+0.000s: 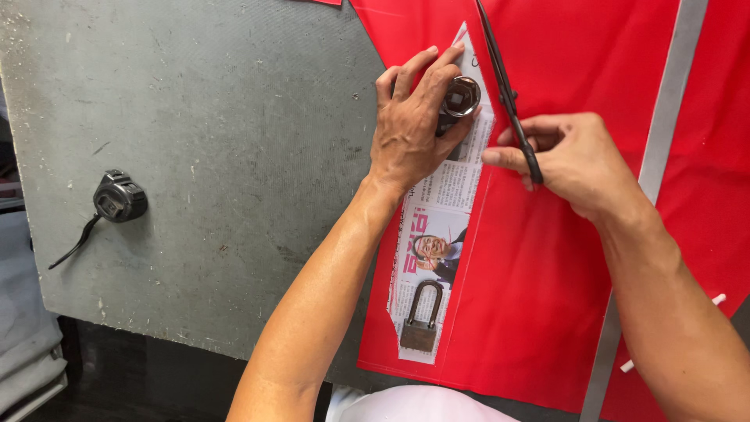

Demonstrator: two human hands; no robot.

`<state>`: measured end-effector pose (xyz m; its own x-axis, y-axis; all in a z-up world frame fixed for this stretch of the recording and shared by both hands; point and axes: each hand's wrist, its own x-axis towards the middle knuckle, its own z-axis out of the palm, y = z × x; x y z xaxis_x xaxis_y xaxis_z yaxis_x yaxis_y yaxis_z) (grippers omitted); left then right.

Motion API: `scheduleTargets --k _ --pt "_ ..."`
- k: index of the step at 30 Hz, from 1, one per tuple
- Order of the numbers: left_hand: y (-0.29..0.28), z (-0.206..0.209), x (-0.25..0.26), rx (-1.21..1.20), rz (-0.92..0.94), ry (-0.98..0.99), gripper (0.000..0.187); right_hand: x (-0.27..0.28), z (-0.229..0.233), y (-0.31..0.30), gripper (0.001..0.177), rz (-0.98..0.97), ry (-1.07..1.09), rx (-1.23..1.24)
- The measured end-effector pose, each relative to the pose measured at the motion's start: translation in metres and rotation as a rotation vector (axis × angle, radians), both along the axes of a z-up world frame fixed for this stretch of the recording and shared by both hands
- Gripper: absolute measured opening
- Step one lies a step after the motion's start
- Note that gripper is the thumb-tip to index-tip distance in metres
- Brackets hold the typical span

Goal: The person places a pattern on red fabric and secures it with a padlock and a metal cup. They use scissors to cut the fabric along the pattern's edge. After cutting, they remove the pattern, place a newspaper strip on the fabric, and use a ruler and chalk to mark a line. They then cut the fabric along the marked line.

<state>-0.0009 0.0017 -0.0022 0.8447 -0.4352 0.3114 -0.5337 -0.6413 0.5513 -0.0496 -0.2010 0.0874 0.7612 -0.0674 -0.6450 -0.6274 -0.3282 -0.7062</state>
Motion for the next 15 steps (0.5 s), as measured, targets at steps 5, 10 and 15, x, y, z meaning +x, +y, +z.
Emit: scheduleTargets --k 5,10,15 --pt "0.0014 0.0035 0.0013 0.002 -0.008 0.011 0.057 0.0073 0.0017 0.0001 0.034 0.016 -0.024 0.044" --pt "0.0006 0.0012 0.0008 -0.010 -0.010 0.012 0.059 0.0077 -0.0022 -0.0014 0.033 0.012 -0.036 0.079" --pt "0.0006 0.0022 0.0003 -0.002 -0.014 0.007 0.058 0.0081 0.0008 -0.0015 0.032 0.011 -0.020 0.068"
